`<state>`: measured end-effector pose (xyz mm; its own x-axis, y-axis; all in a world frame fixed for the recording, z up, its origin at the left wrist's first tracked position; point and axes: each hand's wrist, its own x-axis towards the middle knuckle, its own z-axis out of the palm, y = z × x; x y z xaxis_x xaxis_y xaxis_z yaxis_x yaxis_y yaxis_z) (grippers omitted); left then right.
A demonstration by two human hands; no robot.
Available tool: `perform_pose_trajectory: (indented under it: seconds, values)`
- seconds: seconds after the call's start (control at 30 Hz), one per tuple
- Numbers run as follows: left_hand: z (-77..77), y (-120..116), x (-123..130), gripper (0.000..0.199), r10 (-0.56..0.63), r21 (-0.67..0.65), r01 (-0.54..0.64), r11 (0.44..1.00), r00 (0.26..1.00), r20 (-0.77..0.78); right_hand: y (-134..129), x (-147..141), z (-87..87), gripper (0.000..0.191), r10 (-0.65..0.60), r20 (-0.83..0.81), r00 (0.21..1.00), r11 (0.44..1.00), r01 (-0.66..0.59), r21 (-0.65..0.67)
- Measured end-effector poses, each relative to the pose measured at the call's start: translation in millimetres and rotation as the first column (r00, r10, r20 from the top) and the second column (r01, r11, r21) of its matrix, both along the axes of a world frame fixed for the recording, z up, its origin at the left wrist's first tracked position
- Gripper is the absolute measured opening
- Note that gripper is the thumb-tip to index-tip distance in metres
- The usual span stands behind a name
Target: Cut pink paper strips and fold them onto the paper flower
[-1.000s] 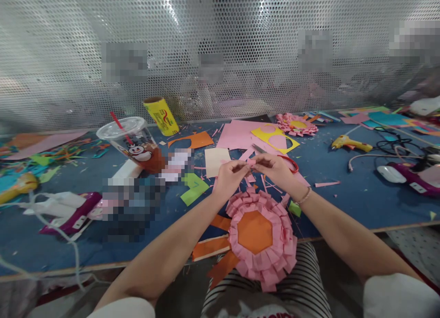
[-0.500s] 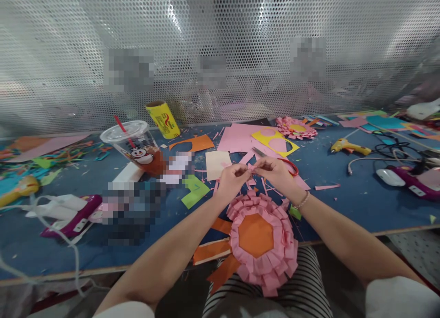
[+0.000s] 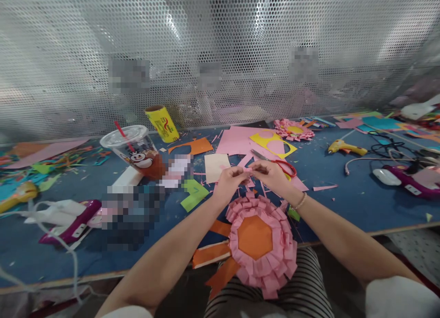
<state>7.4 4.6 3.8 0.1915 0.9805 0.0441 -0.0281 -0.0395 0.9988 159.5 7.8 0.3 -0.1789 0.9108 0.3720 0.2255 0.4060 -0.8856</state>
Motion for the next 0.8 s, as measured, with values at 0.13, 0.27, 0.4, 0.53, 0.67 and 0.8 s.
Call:
perform_pose_trajectory:
  seconds: [0.13,0.27,0.4,0.53,0.67,0.8]
  values:
    - [0.4,-0.9,1.0,0.026,0.002,-0.039,0.001,0.999,0.998,0.062,-0.3,1.0,0.6,0.013,-0.008,0.001,1.0,1.0,0.008,0.007]
    - [1.6,-2.2,1.6,0.024,-0.051,-0.141,0.079,0.987,0.979,0.197,-0.2,2.9,1.1,0.009,0.007,0.021,1.0,0.999,-0.008,0.038]
    - [4.4,-0.5,1.5,0.025,-0.019,-0.316,0.139,0.939,0.935,0.353,-0.8,5.9,3.4,0.009,-0.022,0.057,0.998,0.996,0.017,0.087]
    - [6.8,2.7,-0.6,0.028,0.033,-0.443,0.183,0.878,0.899,0.438,-1.6,8.4,5.7,0.009,-0.005,0.048,0.999,0.991,-0.002,0.13]
    - [5.9,2.4,-1.8,0.018,-0.002,-0.394,0.195,0.898,0.899,0.439,-2.0,9.8,7.1,0.009,0.017,0.075,0.997,0.979,-0.031,0.201]
    - [3.7,1.1,-1.0,0.022,-0.042,-0.299,0.186,0.936,0.902,0.43,-1.9,10.0,6.5,0.01,-0.013,0.081,0.997,0.967,-0.008,0.254]
